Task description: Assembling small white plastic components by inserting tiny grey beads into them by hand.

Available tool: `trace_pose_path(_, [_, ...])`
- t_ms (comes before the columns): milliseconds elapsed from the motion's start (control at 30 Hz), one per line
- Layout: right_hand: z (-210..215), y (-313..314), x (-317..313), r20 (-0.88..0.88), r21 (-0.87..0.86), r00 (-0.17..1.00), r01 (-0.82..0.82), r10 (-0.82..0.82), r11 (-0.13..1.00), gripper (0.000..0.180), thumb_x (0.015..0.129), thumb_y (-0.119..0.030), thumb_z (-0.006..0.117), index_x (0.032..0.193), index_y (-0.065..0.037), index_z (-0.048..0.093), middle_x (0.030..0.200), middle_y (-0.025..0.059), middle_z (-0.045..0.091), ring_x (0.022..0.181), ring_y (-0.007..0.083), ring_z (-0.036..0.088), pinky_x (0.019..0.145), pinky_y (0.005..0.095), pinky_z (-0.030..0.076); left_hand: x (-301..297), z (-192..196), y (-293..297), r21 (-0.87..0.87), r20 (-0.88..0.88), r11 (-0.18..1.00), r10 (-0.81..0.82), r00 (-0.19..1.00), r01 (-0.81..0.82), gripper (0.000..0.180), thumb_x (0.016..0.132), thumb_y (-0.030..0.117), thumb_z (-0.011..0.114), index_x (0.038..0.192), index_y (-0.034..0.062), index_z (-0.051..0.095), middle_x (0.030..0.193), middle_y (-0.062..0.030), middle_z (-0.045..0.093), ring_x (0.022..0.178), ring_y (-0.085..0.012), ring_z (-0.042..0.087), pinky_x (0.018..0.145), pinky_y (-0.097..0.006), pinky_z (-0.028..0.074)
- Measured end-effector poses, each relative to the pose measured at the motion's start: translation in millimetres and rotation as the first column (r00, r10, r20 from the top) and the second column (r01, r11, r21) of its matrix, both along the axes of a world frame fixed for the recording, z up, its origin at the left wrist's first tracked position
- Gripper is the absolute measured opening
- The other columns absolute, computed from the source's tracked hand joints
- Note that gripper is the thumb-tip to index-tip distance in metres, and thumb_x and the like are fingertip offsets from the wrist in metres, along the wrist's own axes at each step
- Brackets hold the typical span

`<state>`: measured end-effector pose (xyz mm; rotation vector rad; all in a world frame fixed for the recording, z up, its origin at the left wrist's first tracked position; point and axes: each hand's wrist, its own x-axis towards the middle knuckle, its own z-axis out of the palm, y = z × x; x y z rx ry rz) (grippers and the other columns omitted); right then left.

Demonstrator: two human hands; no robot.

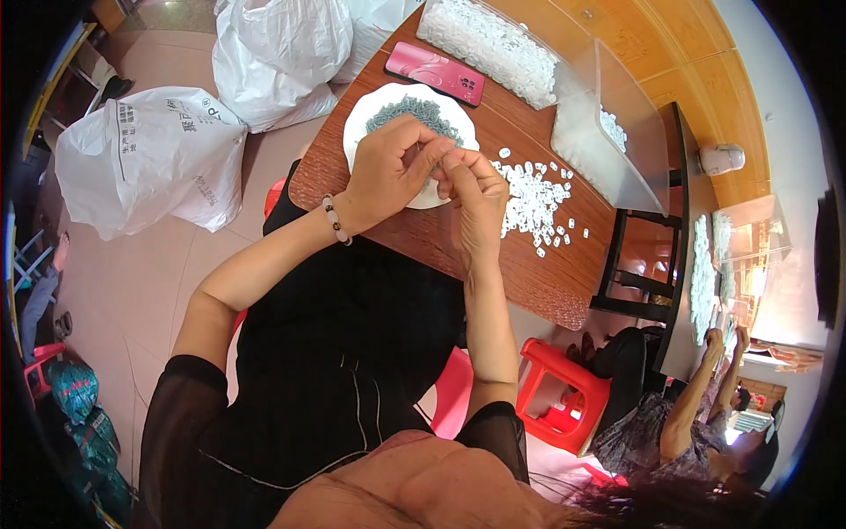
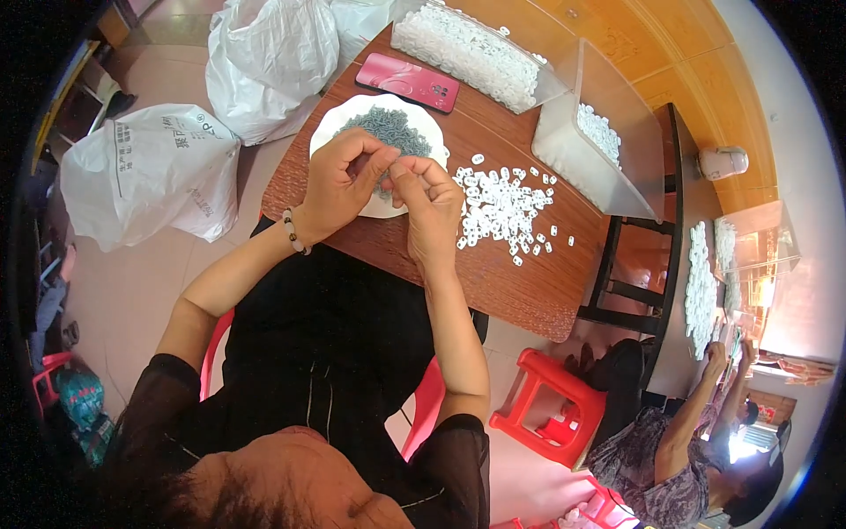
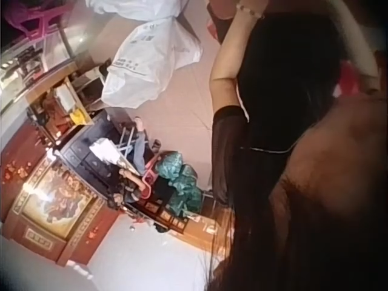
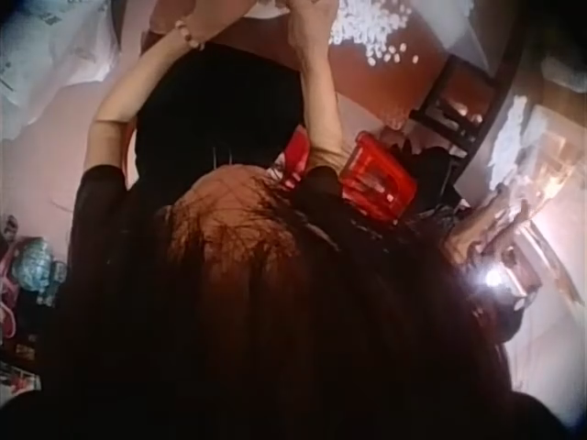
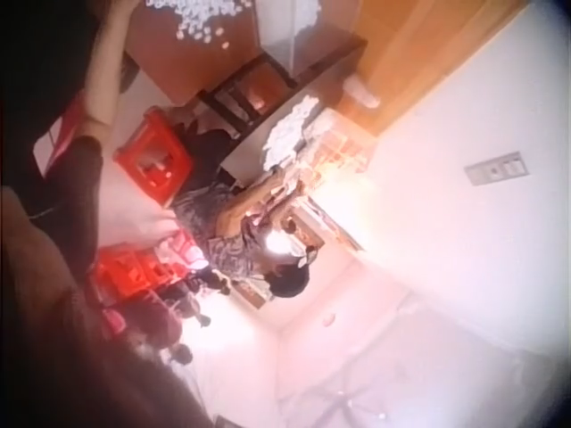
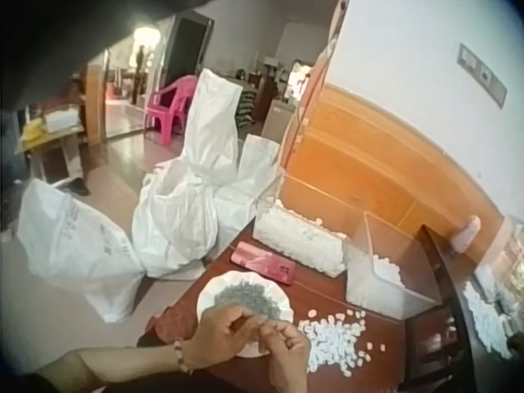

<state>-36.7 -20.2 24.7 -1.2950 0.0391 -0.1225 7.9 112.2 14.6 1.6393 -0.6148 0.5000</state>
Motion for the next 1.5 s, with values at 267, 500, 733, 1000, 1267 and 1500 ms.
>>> trace_pose_path(267, [-1, -3, 2, -0.033, 0.067, 0.999, -0.006, 0.008, 0.998, 0.012, 0.088, -0.011, 0.063, 0.090, 0.000, 0.064, 0.075, 0.0049, 0.065, 0.061, 0.0053, 0.049, 0.058, 0.0185, 0.037, -1, -2, -3, -0.026, 0.023, 1.000, 0.002, 1.000, -0.002, 0.008, 0.084, 0.012, 0.068, 0.083, 0.0045, 0.065, 0.070, -0.0048, 0.056, 0.053, -0.0133, 0.050, 0.047, -0.026, 0.039])
trace_pose_path(500, [4, 4, -3, 0.020, -0.102, 0.998, 0.059, -0.057, 0.993, 0.008, 0.088, -0.006, 0.062, 0.090, 0.001, 0.064, 0.076, 0.0036, 0.065, 0.066, 0.0043, 0.055, 0.060, 0.0178, 0.040, -5, -5, -6, -0.157, -0.245, 0.986, -0.086, 0.966, 0.048, 0.017, 0.088, 0.014, 0.066, 0.078, 0.0010, 0.061, 0.062, 0.0001, 0.053, 0.052, -0.0042, 0.044, 0.045, -0.022, 0.032])
trace_pose_path(733, [-1, 3, -3, 0.119, -0.307, 0.990, 0.104, -0.070, 0.946, 0.009, 0.088, -0.006, 0.062, 0.092, 0.002, 0.063, 0.076, 0.0022, 0.065, 0.069, 0.0040, 0.056, 0.062, 0.0172, 0.041, 2, -10, -2, -0.234, -0.452, 0.958, -0.259, 0.854, 0.166, 0.029, 0.093, 0.021, 0.060, 0.074, -0.0009, 0.060, 0.056, 0.0047, 0.049, 0.054, 0.0001, 0.041, 0.045, -0.021, 0.030])
trace_pose_path(1000, [3, -5, -3, 0.042, -0.300, 0.996, 0.090, -0.081, 0.950, 0.008, 0.088, -0.005, 0.061, 0.090, 0.002, 0.062, 0.075, 0.0029, 0.065, 0.066, 0.0028, 0.056, 0.057, 0.0160, 0.041, 10, -7, 1, -0.165, -0.363, 0.981, -0.157, 0.918, 0.102, 0.022, 0.088, 0.018, 0.063, 0.084, -0.0029, 0.065, 0.062, -0.0029, 0.061, 0.058, -0.0072, 0.055, 0.053, -0.023, 0.044])
trace_pose_path(1267, [-2, -10, -5, 0.033, -0.298, 0.994, 0.108, -0.103, 0.949, 0.008, 0.088, -0.005, 0.061, 0.090, 0.002, 0.062, 0.075, 0.0031, 0.065, 0.066, 0.0031, 0.056, 0.058, 0.0161, 0.041, 6, 1, 6, -0.040, -0.443, 0.968, -0.238, 0.864, 0.246, 0.020, 0.085, 0.016, 0.067, 0.086, -0.0041, 0.067, 0.071, -0.0069, 0.067, 0.063, -0.0098, 0.062, 0.058, -0.024, 0.049])
trace_pose_path(1500, [-2, -14, -20, 0.118, -0.350, 0.988, 0.136, -0.100, 0.927, 0.006, 0.087, -0.002, 0.062, 0.090, 0.003, 0.062, 0.076, 0.0023, 0.065, 0.067, 0.0032, 0.057, 0.061, 0.0168, 0.043, -2, -6, 1, -0.180, -0.480, 0.919, -0.393, 0.784, 0.350, 0.020, 0.085, 0.017, 0.068, 0.085, -0.0033, 0.068, 0.071, -0.0052, 0.067, 0.063, -0.0071, 0.060, 0.056, -0.023, 0.047])
